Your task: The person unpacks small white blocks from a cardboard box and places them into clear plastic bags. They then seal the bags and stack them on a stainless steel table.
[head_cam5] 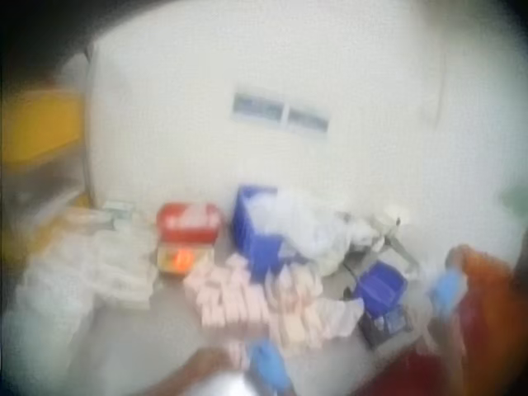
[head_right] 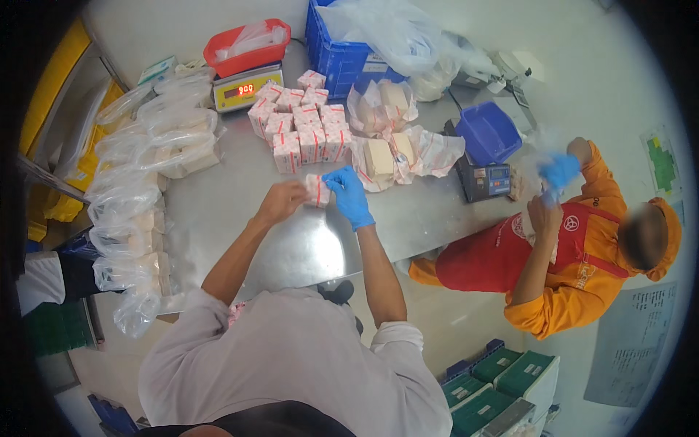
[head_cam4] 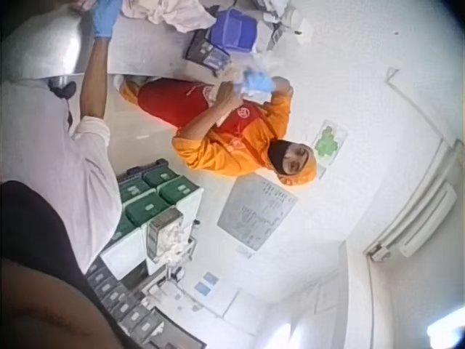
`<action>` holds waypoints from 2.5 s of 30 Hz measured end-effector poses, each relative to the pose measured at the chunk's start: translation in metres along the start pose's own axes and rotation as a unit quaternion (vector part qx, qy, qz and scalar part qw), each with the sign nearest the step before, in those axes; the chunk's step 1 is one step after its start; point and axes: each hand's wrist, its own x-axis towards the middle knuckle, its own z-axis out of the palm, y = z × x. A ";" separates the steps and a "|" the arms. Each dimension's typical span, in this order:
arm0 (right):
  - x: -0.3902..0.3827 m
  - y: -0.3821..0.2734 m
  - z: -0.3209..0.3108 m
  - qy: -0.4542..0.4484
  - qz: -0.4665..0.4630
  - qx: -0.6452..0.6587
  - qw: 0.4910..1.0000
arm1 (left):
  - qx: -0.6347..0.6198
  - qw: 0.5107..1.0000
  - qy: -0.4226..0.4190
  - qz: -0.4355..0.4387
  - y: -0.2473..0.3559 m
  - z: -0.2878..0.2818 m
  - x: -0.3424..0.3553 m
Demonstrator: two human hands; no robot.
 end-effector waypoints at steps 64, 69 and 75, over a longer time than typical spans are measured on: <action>-0.192 -0.044 0.005 0.031 0.124 -0.321 0.938 | 0.153 0.961 -0.214 -0.087 0.057 0.068 -0.007; -0.194 -0.005 0.020 0.311 0.190 -0.039 0.930 | -0.097 0.978 0.113 -0.144 0.081 0.095 -0.058; -0.186 0.006 0.041 0.215 0.340 0.150 0.903 | 0.080 0.992 0.089 0.034 0.056 0.087 -0.113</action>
